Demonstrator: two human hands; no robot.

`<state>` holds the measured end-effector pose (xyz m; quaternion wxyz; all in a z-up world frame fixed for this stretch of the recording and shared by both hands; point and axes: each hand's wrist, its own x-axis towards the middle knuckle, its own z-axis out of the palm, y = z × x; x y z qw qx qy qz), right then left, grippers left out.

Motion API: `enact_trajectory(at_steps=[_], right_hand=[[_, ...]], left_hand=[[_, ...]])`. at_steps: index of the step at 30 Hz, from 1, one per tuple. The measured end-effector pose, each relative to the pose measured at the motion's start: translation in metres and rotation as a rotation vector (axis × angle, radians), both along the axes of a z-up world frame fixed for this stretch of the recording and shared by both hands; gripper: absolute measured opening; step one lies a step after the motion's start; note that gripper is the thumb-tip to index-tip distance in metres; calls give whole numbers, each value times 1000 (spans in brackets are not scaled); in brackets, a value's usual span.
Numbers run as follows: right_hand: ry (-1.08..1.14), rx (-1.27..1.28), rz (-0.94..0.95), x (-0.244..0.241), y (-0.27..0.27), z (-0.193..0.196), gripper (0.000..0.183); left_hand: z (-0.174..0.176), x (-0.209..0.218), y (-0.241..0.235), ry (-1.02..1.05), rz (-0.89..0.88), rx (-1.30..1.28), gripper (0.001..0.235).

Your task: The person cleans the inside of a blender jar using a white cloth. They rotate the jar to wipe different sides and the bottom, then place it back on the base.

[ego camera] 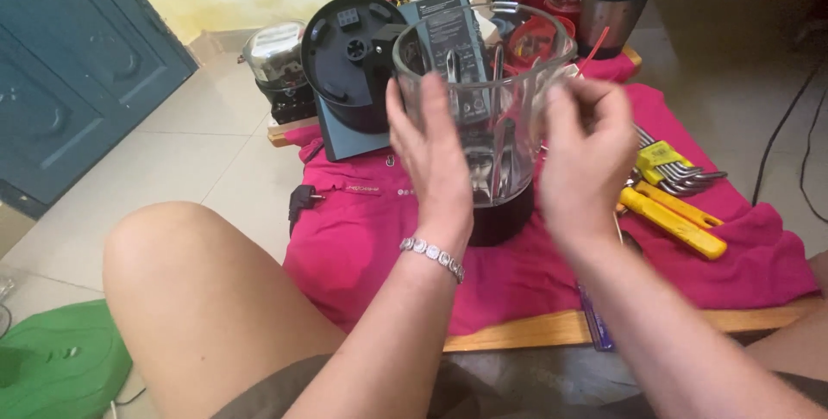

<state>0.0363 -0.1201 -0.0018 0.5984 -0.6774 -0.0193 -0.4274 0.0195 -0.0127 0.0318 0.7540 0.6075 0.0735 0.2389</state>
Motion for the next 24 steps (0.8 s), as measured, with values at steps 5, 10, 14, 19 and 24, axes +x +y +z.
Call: enact_trajectory(at_steps=[5, 10, 14, 19, 24], right_hand=[[103, 205, 50, 41, -19, -8, 16], [374, 166, 34, 36, -15, -95, 20], [417, 174, -5, 37, -18, -68, 12], [165, 340, 246, 34, -22, 17, 17], [489, 222, 148, 96, -34, -111, 12]], left_hand=[[9, 9, -2, 19, 3, 31, 105], [5, 12, 4, 31, -20, 22, 106], [5, 10, 7, 44, -51, 9, 107], [8, 5, 11, 32, -80, 127, 109], [7, 3, 15, 58, -103, 24, 110]])
